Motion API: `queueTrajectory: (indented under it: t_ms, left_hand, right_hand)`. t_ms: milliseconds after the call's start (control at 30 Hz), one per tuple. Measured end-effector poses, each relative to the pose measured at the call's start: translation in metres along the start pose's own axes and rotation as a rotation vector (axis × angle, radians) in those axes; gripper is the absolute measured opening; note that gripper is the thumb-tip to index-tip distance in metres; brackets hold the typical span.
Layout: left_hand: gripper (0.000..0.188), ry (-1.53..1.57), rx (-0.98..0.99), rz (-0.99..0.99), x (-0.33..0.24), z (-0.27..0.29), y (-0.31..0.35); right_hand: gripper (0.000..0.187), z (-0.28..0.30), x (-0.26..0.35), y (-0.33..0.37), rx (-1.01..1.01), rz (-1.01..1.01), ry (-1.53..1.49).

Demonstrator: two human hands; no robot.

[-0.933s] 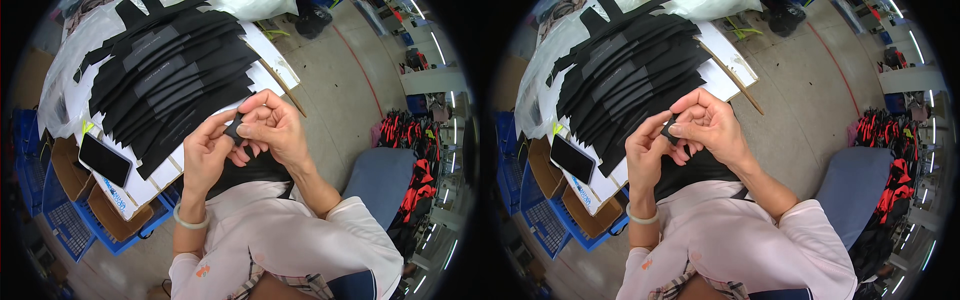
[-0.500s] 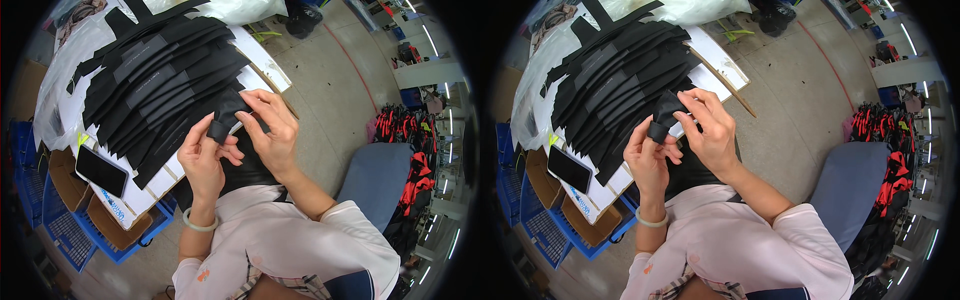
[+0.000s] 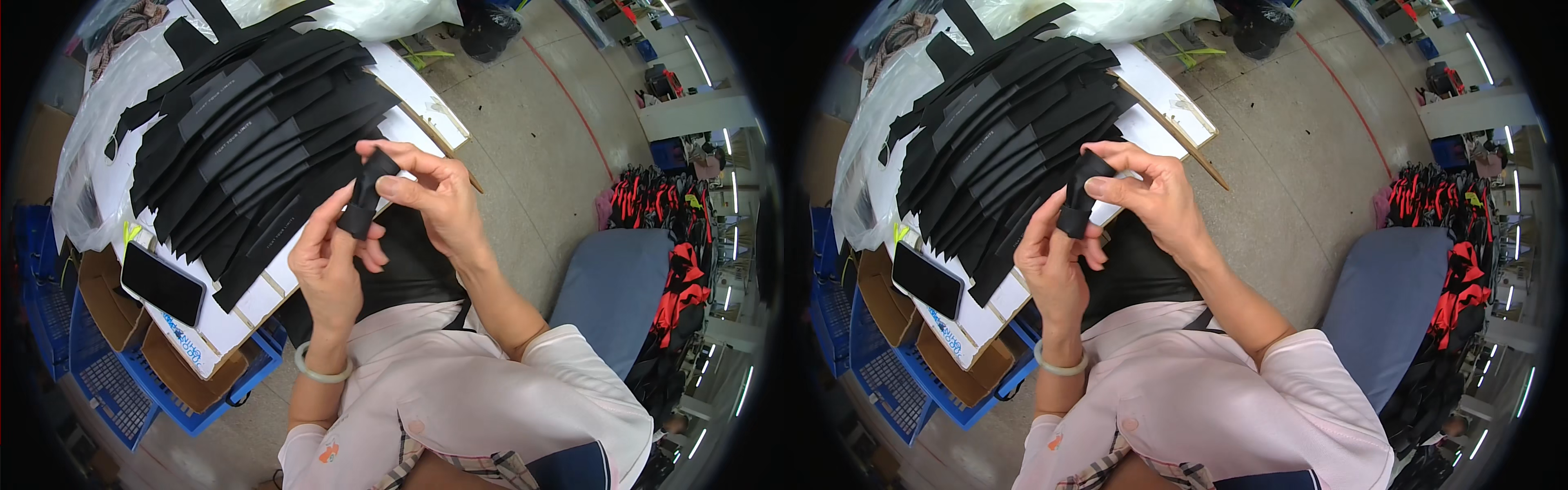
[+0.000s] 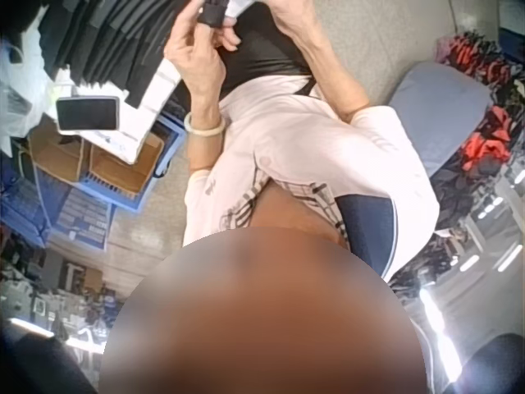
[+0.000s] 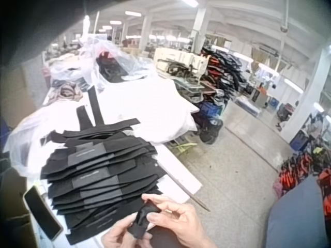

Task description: Folding and stacking black fabric straps for assembly at a manufacturing workbench.

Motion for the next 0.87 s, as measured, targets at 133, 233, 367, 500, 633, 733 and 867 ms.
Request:
queueTrajectory:
  t_ms: [133, 233, 367, 500, 633, 733, 867]
  left_hand:
    - [0.024, -0.115, 0.037, -0.116, -0.018, 0.015, -0.011]
    - [0.022, -0.17, 0.049, -0.149, -0.024, 0.023, -0.015]
    - [0.022, -0.377, 0.211, -0.286, -0.031, 0.029, -0.024]
    - [0.047, 0.386, 0.269, -0.026, -0.014, 0.009, -0.023]
    - [0.037, 0.463, 0.239, 0.046, -0.01, 0.01, -0.031]
    - [0.029, 0.453, 0.327, 0.082, -0.014, 0.009, -0.03]
    - [0.03, 0.314, 0.626, -0.018, -0.013, 0.016, -0.037]
  right_hand:
    - [0.019, 0.01, 0.0, 0.006, 0.319, -0.126, -0.251]
    - [0.021, 0.002, 0.011, 0.016, 0.207, -0.214, -0.156]
    - [0.024, -0.004, 0.012, 0.023, 0.304, -0.365, -0.108]
    - [0.022, -0.019, 0.008, 0.029, 0.283, -0.464, -0.156]
    - [0.014, -0.025, -0.022, 0.039, 0.228, 0.196, 0.756]
    - [0.018, -0.032, -0.015, 0.036, 0.33, 0.043, 0.577]
    - [0.025, -0.033, -0.023, 0.02, 0.728, -0.658, -0.408]
Point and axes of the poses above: each hand's wrist, its own y-axis away from the middle knuckle, its own z-axis out of the back of the hand, x = y × z, the point moved 1 cm from there along -y, towards the middle knuckle, and after that the axes turned 7 degrees about y, right-handed, at the moved point
